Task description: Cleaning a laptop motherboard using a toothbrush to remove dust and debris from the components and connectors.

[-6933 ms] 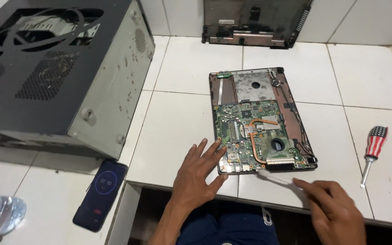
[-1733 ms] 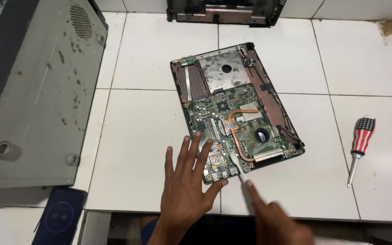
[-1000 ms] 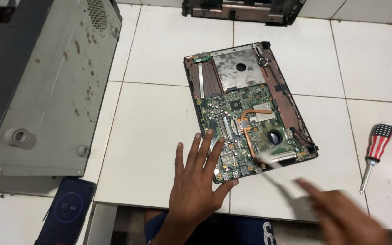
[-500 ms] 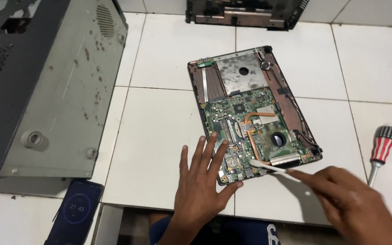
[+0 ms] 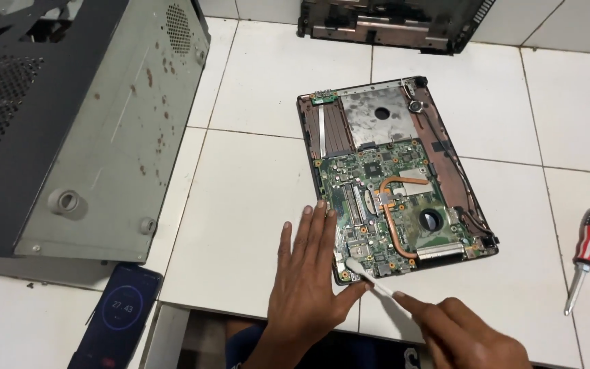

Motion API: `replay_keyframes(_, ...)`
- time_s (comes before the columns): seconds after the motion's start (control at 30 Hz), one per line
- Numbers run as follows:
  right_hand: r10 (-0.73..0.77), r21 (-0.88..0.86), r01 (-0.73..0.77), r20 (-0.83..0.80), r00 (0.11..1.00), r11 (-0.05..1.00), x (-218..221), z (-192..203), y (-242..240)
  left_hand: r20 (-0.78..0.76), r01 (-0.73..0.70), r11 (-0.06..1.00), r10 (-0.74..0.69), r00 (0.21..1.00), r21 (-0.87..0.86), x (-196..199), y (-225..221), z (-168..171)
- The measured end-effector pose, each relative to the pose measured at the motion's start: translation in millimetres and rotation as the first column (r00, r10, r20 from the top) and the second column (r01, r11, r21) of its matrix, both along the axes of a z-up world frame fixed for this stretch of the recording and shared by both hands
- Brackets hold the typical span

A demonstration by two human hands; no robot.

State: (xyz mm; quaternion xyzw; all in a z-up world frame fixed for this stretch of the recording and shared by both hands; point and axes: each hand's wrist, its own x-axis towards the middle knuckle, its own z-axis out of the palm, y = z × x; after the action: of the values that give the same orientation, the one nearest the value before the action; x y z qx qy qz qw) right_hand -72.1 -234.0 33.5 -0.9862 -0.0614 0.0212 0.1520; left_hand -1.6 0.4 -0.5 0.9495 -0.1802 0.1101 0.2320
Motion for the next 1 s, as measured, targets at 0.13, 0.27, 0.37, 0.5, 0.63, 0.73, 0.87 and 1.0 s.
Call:
replay_keyframes(0.13, 0.306, -0.373, -0.177, 0.321, 0.896, 0.911, -1.5, -25.3, 38.0, -0.01, 0.0, 1.0, 0.0, 1.0, 0.031, 0.0, -0.1, -5.0)
replay_keyframes(0.27, -0.244, 0.184, 0.17, 0.543, 0.803, 0.968, -44.2, -88.1, 101.6, -0.046, -0.003, 1.0, 0.003, 0.999, 0.009, -1.4, 0.1, -6.6)
replay_keyframes(0.37, 0.076, -0.249, 0.095, 0.597, 0.799, 0.964, -6.8, -18.8, 98.4, 0.014, -0.008, 1.0, 0.008, 1.0, -0.004, -2.0, 0.5, -6.7)
replay_keyframes(0.5, 0.148, -0.331, 0.054, 0.556, 0.818, 0.942, -13.2, -39.7, 81.5, 0.001, -0.01, 0.998, 0.01, 1.0, -0.063, -2.4, 0.2, -5.5)
replay_keyframes(0.63, 0.024, -0.264, 0.047, 0.262, 0.965, 0.963, -18.9, -36.0, 54.6, 0.002, -0.009, 0.999, 0.009, 1.0, -0.031, -3.2, 1.0, -8.0)
replay_keyframes(0.73, -0.114, -0.235, 0.109, -0.01, 0.993, 0.966, 20.8, -1.2, 28.3, 0.005, -0.016, 1.0, 0.016, 1.0, -0.024, -4.5, 0.7, -6.5)
replay_keyframes(0.87, 0.158, 0.044, -0.165, 0.132, 0.979, 0.985, 77.6, 25.0, -16.5, -0.019, -0.014, 0.998, 0.013, 1.0, -0.054, -3.9, 1.4, -4.3)
replay_keyframes(1.0, 0.091, -0.11, -0.075, 0.142, 0.986, 0.991, 86.9, 8.1, -39.7, -0.015, -0.024, 0.999, 0.023, 1.0, -0.039, -3.6, -1.1, -5.5)
